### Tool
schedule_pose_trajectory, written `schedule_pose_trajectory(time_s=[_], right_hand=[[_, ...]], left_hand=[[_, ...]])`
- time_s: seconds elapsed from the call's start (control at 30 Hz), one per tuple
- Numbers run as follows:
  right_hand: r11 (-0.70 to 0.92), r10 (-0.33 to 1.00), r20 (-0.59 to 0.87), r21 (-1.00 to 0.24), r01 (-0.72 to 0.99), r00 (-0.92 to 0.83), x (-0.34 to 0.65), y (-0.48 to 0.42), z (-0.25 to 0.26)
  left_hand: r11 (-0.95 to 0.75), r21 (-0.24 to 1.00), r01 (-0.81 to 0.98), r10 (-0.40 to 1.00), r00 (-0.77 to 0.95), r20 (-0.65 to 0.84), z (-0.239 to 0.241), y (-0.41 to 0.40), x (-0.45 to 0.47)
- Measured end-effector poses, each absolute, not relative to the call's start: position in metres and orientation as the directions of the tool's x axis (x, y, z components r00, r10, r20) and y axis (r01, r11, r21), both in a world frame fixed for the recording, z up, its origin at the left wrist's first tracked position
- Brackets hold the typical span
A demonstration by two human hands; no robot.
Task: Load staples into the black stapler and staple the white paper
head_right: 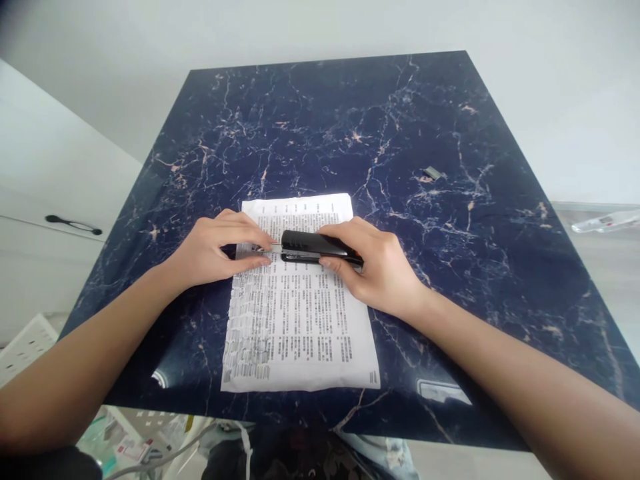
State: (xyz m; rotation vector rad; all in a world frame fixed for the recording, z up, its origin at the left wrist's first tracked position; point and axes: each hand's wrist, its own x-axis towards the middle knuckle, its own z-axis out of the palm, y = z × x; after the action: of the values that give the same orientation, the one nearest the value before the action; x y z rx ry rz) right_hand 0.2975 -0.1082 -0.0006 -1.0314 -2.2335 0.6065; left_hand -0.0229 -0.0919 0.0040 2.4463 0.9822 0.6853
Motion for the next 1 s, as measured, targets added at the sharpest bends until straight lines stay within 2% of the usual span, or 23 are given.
schedule_pose_trajectory(time_s=[0.1,0.23,0.43,0.63,0.83,0.9,1.0], right_hand=[[0.588,0.795,0.331,-0.628,0.510,-0.508,0.300,-0.107,-0.001],[0.611,0.775,0.386,-0.660,0.437,-0.501,0.304,-0.105,0.000],[0.689,0.675,0.458,-0.673,0.271,-0.579,0.302,-0.106,0.006],[0.736,0.578,0.502,-0.662,0.145,-0.643,0.286,-0.119,0.011],[0.720,0.624,0.493,-0.664,0.200,-0.606,0.283,-0.124,0.015],[0.666,0.690,0.454,-0.703,0.248,-0.564,0.288,-0.121,0.014],[0.560,0.796,0.390,-0.765,0.318,-0.462,0.297,-0.116,0.007]], left_hand=[[-0.680,0.565,0.468,0.670,0.709,0.219,0.007,-0.087,-0.035],[-0.684,0.588,0.432,0.669,0.693,0.270,0.007,-0.088,-0.039],[-0.624,0.486,0.612,0.782,0.483,0.395,0.013,-0.112,-0.011],[-0.743,0.411,0.529,0.669,0.559,0.489,0.012,-0.124,0.011],[-0.776,0.396,0.492,0.629,0.551,0.548,0.009,-0.121,0.009],[-0.734,0.441,0.516,0.675,0.482,0.559,0.010,-0.120,0.008],[-0.640,0.563,0.522,0.768,0.407,0.495,0.011,-0.119,0.007]])
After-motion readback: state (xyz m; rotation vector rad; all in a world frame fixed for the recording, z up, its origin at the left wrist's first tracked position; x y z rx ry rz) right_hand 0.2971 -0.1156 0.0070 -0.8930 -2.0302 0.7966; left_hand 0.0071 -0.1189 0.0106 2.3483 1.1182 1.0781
